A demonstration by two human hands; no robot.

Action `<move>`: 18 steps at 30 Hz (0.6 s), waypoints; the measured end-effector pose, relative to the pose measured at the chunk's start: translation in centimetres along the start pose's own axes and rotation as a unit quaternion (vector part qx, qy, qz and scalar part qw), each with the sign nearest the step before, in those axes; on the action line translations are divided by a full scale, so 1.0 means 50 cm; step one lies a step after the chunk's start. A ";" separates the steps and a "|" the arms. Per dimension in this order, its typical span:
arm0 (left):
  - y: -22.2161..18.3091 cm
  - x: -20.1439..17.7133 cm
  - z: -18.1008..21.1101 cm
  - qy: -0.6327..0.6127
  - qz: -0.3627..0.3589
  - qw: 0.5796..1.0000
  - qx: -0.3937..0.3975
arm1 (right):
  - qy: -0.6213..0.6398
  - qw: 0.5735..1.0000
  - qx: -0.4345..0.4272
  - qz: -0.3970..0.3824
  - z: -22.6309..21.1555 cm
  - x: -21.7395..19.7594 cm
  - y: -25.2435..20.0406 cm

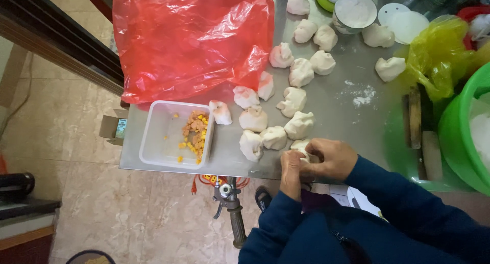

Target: Flattening dough pieces, adding filling from a container, and pinching the edges to seal the buns.

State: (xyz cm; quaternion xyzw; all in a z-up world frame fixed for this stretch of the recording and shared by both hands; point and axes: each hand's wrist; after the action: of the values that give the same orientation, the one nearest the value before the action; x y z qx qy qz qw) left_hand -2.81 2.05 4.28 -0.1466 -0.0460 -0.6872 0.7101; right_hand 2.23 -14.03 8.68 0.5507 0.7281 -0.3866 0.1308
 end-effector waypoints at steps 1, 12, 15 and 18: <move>-0.010 0.010 0.039 0.001 -0.001 1.000 -0.027 | -0.004 1.000 0.002 0.006 0.009 0.005 0.006; 0.022 -0.020 -0.028 -0.107 -0.040 0.990 0.086 | 0.039 0.998 -0.015 0.038 0.003 -0.012 0.036; 0.039 -0.041 -0.003 -0.080 -0.129 0.981 0.123 | 0.071 0.997 -0.021 0.003 -0.009 -0.022 0.029; 0.046 -0.032 -0.030 -0.031 -0.112 0.974 0.194 | 0.039 0.997 -0.054 0.026 -0.005 -0.026 0.026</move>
State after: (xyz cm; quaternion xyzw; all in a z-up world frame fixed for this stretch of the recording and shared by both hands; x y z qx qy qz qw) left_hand -0.82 3.21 2.08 -0.0207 -0.2166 -0.7353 0.6418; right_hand 3.93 -14.62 9.10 0.5763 0.7379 -0.3212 0.1421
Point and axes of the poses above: each hand's wrist, its own y-axis towards the middle knuckle, its own x-axis out of the palm, z = x × y, and after that the axes turned 13 degrees about x, right-handed
